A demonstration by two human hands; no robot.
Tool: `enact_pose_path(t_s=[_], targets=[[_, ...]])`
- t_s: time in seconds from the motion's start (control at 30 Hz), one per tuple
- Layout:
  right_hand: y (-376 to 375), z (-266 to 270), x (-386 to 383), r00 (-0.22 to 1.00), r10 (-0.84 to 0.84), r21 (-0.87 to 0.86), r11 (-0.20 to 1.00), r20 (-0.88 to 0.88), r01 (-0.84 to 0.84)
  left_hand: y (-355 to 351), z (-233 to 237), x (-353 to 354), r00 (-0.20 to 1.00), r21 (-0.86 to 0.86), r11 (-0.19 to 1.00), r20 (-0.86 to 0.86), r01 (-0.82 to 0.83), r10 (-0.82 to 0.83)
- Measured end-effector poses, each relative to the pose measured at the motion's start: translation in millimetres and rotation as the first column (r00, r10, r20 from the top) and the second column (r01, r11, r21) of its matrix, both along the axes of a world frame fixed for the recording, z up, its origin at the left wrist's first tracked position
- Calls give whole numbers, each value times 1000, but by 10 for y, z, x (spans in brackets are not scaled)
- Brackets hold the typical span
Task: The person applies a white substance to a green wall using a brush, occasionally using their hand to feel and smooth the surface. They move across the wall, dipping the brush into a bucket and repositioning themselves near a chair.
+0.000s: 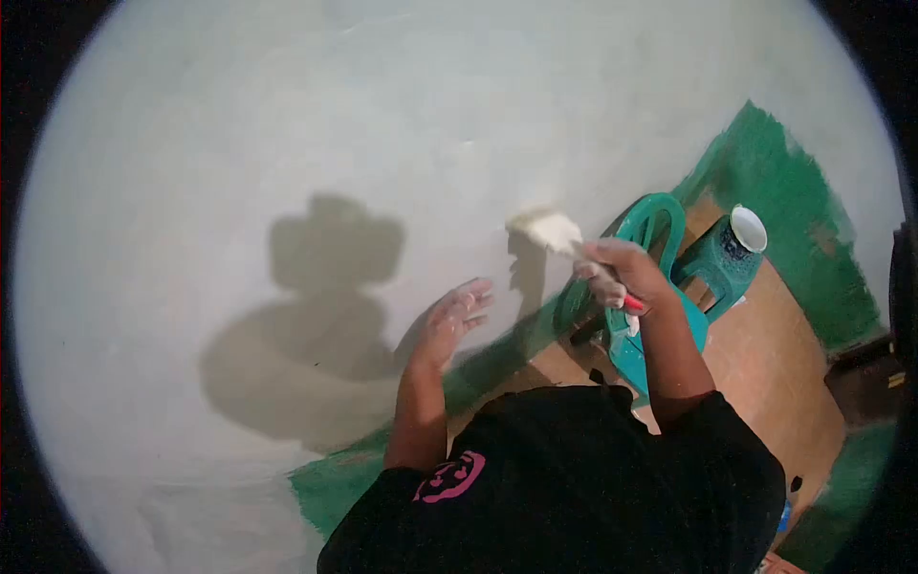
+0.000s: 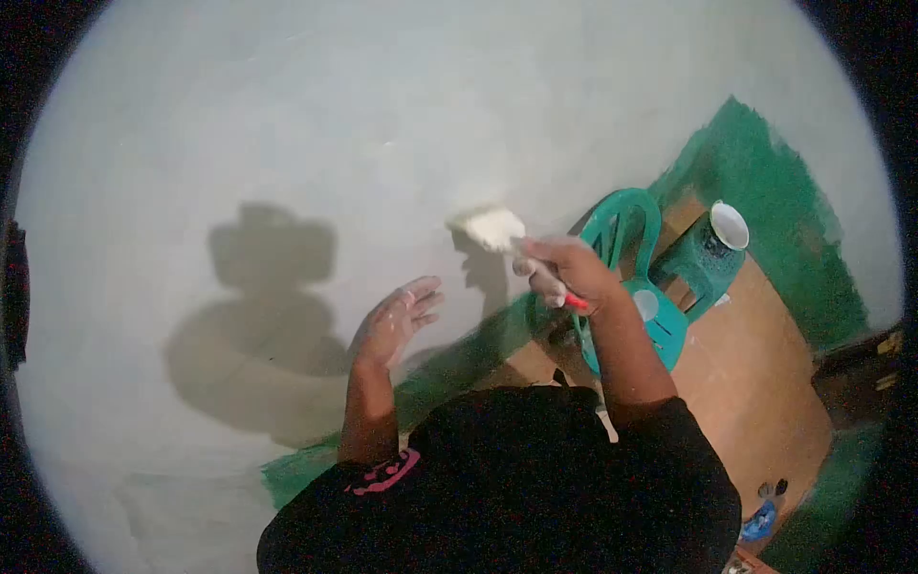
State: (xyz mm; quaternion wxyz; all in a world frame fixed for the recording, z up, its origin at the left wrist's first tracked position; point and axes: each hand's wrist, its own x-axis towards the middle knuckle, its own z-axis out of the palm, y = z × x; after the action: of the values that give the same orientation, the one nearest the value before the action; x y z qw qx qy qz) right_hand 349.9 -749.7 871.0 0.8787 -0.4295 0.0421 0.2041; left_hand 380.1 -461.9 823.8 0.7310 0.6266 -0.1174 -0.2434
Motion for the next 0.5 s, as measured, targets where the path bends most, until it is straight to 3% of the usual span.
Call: enact_pose_path(t_s=[0.07,0.1,0.17,0.23,0.3,0.33,0.4,0.47,0.5], targets=[[-359,7,4,954,29,80,995,298,-56,-242,124,-47,997,-72,997,75,-13,19],[-512,-15,31,950,35,85,994,309,-64,-387,207,-62,996,-67,998,87,-20,26],[-784,-105,90,975,-141,97,987,172,126,-714,465,-188,983,-54,996,167,-66,74],[-805,-176,-80,988,-61,93,995,145,47,-757,668,-380,974,-26,993,195,-116,118],[-984,-269,-107,996,92,-13,996,16,-92,-971,678,-360,967,2,986,197,-166,162],[-1072,-269,-65,995,103,-11,995,17,-102,-1057,692,-328,940,80,973,289,-215,184],[-1251,-162,-8,998,57,-200,978,-16,-59,-1216,836,-254,901,157,951,390,-268,189],[-1569,83,164,971,68,-481,875,228,51,-1416,1038,-266,619,319,805,782,-500,74],[-1618,394,238,958,35,-428,899,283,94,-1498,1108,-207,629,329,798,773,-504,79]])
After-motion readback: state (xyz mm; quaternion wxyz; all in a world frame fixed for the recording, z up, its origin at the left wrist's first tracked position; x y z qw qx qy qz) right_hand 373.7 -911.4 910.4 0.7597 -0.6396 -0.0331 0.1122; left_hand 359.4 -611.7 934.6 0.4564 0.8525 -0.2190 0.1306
